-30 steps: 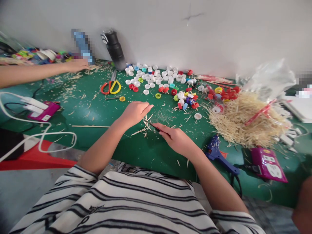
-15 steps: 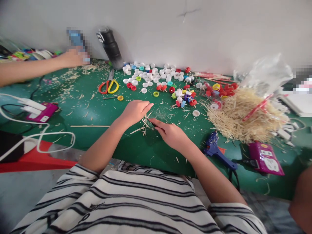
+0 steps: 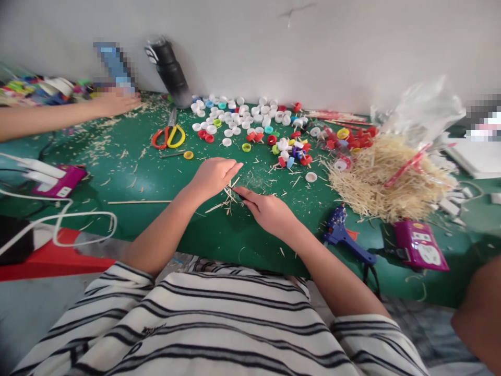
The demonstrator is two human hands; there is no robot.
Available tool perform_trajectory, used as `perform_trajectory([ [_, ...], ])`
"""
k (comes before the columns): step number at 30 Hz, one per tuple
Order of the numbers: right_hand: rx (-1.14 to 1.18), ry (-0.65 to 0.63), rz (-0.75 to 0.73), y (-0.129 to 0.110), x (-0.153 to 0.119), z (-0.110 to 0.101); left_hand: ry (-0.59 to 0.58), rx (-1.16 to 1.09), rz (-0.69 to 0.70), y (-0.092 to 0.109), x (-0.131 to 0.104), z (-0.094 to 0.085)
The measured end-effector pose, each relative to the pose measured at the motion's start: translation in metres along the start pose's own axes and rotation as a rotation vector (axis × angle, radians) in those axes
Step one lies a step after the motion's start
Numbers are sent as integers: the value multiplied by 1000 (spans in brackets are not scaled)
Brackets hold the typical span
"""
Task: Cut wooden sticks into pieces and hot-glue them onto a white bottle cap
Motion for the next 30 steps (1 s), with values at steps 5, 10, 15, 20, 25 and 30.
perform_trajectory([
  [5,-40,2,1,-2,2,1,-6,-10,-34,-3,0,-3],
  [10,-38,-8,3,0,0,1,-1,-48,-76,-10,-4,-8],
  [15,-20,-26,12,2,-3,2,-8,-42,-96,-11,-6,-8],
  [20,-145,23,41,-4,0,6,-11,61,-106,-12,-5,-8],
  [25,-243,51,47,-9,4,9,0,120,-64,-9,-2,-5],
  [30,-150,27,23,-5,2,7,7,107,-114,-21,-5,-5],
])
Point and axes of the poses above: each hand's wrist, its own x-axis towards the middle knuckle, its own z-axis out of the palm, y = z × x, the point moved 6 cm from there along x, towards the middle knuckle, and after that the axes turned 11 degrees about z, right-handed, at the moved point
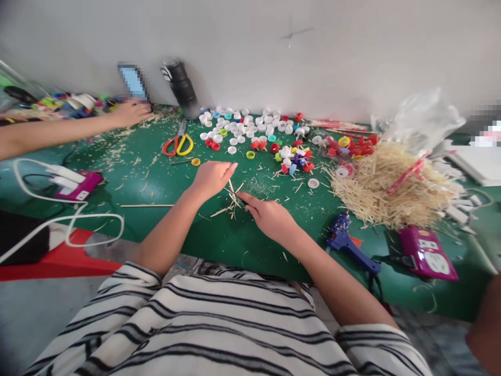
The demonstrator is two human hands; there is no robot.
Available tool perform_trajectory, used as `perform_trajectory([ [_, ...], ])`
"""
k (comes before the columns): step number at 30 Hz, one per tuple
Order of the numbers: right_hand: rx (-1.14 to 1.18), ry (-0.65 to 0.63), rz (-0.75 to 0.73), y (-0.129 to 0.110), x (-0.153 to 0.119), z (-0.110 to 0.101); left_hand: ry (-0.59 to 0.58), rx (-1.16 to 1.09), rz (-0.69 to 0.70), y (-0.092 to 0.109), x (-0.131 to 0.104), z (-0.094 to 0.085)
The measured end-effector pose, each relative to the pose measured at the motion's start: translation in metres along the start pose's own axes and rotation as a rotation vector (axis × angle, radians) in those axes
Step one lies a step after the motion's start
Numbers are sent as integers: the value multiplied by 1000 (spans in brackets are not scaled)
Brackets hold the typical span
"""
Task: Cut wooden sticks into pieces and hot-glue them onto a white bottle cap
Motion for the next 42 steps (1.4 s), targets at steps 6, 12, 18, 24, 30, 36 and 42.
perform_trajectory([
  [6,47,-22,25,6,-7,0,23,-28,18,1,-3,-1],
  [12,-12,-5,40,1,-4,-2,52,22,121,24,0,-1],
  [18,4,-10,28,2,-1,-2,56,17,109,20,2,-1],
  [24,43,-24,22,6,-6,0,71,-5,73,13,0,-3],
  [30,3,-12,42,3,-2,1,59,4,102,23,1,-1],
  [36,55,-38,10,1,-2,-1,58,4,46,9,-3,-5],
  [42,114,-52,18,7,-10,-2,93,6,110,21,-4,-5],
])
Point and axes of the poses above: each hand's wrist, its own x-axis towards the middle knuckle, its own z-axis out of the palm, y = z × x, the point moved 6 cm from there along x, towards the middle knuckle, and after that the axes turned 11 degrees about z, right-handed, at the moved point
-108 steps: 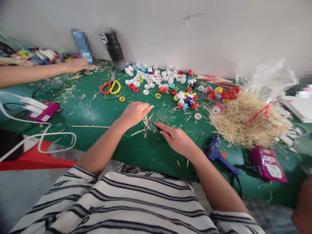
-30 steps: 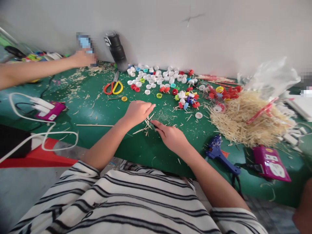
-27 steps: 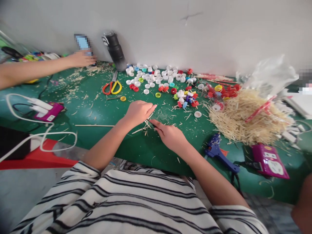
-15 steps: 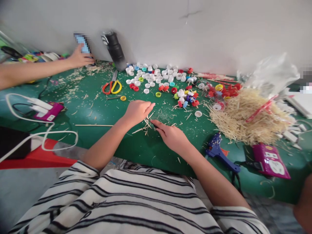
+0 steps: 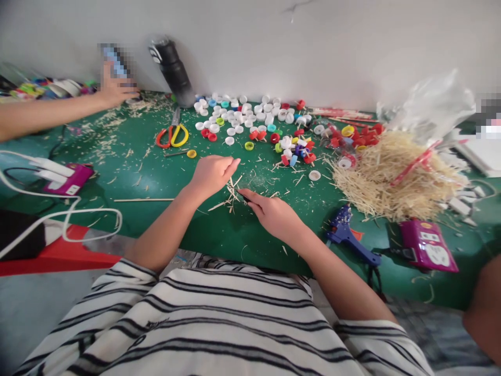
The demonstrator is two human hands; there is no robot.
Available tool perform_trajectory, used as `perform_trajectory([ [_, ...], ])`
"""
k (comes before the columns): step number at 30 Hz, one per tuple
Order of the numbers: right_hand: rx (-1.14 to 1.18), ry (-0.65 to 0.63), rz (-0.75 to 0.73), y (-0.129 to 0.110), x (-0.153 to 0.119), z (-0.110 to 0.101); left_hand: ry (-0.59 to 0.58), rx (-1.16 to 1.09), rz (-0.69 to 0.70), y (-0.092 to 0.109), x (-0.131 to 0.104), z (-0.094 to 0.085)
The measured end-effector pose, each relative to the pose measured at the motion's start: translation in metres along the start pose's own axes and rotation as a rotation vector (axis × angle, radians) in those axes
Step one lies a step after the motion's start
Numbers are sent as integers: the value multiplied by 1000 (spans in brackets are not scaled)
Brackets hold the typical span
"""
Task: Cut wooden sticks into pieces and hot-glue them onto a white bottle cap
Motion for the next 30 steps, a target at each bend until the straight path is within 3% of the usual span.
perform_trajectory([
  [6,-141,56,35,-2,5,0,-43,30,60,18,9,9],
  [14,-95,25,-1,-4,3,0,-13,21,-74,-14,-2,-1],
  [21,-162,48,55,-4,3,-1,-12,54,75,16,9,8],
  [27,-94,19,-8,-7,2,1,16,15,-50,-13,-1,2],
  [30,-85,15,19,-3,-3,2,13,-4,-18,-8,-1,4],
])
Point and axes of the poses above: each hand's wrist, its own x-axis towards the middle knuckle, its own z-axis out of the palm, y = z × x, the point moved 6 cm from there along x, towards the middle knuckle, and after that the axes turned 11 degrees about z, right-handed, at the moved point
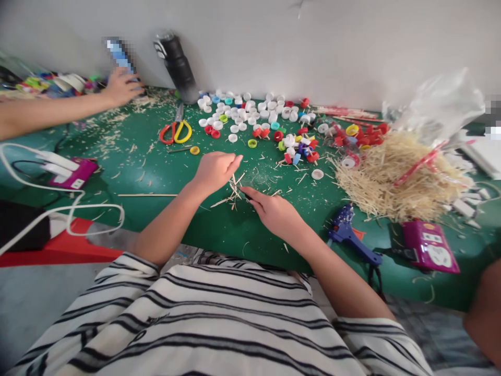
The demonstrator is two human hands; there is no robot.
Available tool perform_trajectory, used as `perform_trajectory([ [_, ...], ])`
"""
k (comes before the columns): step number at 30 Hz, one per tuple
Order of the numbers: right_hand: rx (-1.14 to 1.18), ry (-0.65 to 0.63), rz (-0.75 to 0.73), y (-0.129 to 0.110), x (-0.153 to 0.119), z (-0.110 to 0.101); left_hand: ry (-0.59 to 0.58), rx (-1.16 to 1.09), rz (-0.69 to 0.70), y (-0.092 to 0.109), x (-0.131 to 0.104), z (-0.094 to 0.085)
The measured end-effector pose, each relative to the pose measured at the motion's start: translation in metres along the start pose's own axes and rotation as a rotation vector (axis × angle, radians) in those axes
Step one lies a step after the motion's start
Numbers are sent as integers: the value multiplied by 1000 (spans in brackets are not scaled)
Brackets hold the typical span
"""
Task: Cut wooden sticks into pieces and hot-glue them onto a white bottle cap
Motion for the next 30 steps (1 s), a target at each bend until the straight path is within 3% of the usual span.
perform_trajectory([
  [5,-101,35,36,-4,3,1,-2,39,57,17,4,4],
  [8,-142,30,22,-8,7,3,18,58,28,10,2,1],
  [13,-11,4,-7,-2,2,0,34,73,-15,-5,-1,0],
  [21,-39,29,6,-4,5,0,18,59,19,9,4,2],
  [30,-36,25,-12,-6,4,1,27,104,29,3,-1,-1],
])
Point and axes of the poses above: each hand's wrist, its own x-axis towards the middle knuckle, its own z-axis out of the palm, y = z × x, the point moved 6 cm from there along x, towards the middle knuckle, and after that the axes turned 11 degrees about z, right-handed, at the moved point
